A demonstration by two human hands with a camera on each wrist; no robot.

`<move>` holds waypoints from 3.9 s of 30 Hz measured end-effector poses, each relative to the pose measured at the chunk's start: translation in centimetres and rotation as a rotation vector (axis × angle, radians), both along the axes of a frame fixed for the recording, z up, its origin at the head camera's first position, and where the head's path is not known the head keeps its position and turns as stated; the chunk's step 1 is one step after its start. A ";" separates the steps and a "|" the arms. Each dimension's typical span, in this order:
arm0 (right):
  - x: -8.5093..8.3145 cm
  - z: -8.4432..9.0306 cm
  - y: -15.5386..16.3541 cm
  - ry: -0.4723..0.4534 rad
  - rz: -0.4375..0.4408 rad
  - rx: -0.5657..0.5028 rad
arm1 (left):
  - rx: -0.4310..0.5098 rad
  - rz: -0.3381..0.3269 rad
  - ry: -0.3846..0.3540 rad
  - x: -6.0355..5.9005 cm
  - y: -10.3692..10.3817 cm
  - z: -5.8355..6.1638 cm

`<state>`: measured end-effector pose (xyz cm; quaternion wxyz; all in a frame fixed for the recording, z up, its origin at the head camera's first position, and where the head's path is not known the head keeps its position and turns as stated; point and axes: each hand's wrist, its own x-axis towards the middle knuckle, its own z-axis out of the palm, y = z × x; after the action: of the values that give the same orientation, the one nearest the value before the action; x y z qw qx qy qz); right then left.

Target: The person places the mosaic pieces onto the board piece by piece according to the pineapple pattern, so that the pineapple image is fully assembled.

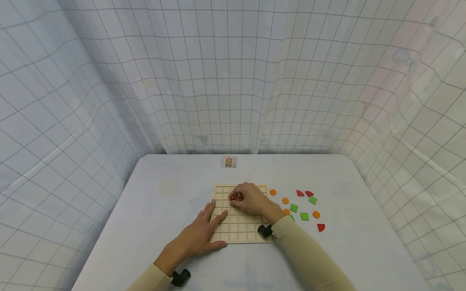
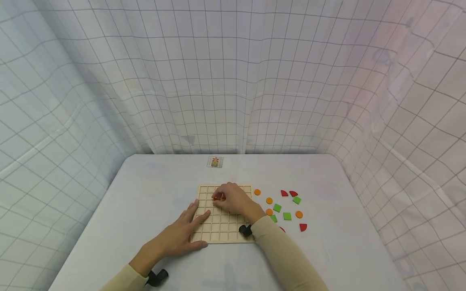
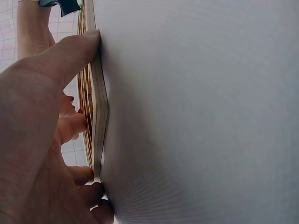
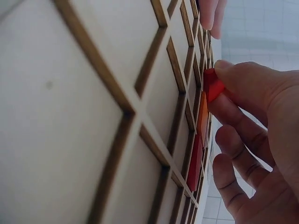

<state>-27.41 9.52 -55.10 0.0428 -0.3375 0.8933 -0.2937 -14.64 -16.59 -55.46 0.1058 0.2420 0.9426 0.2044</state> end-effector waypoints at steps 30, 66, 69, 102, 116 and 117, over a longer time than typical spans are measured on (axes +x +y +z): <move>0.3 0.5 0.3 0.078 0.052 0.054 | 0.002 0.014 -0.017 0.3 0.0 0.4; 0.5 1.8 4.7 0.026 -0.104 -0.006 | -0.008 0.058 -0.029 0.0 0.3 -0.1; 0.5 1.7 5.8 0.033 -0.120 -0.003 | -0.016 0.056 -0.025 0.0 0.0 -0.2; 0.6 0.0 12.9 -0.109 -0.399 0.084 | 0.011 0.021 0.016 0.3 -0.9 -0.3; 0.9 -0.1 12.8 -0.099 -0.420 0.060 | -0.031 0.064 0.000 0.6 -0.3 -0.2; 1.0 -0.1 12.8 -0.097 -0.422 0.057 | -0.033 0.064 0.001 0.6 -0.3 -0.2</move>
<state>-26.46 22.33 -55.23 0.0328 -0.1270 0.9489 -0.2869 -14.02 -16.91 -55.61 0.1026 0.2103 0.9531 0.1920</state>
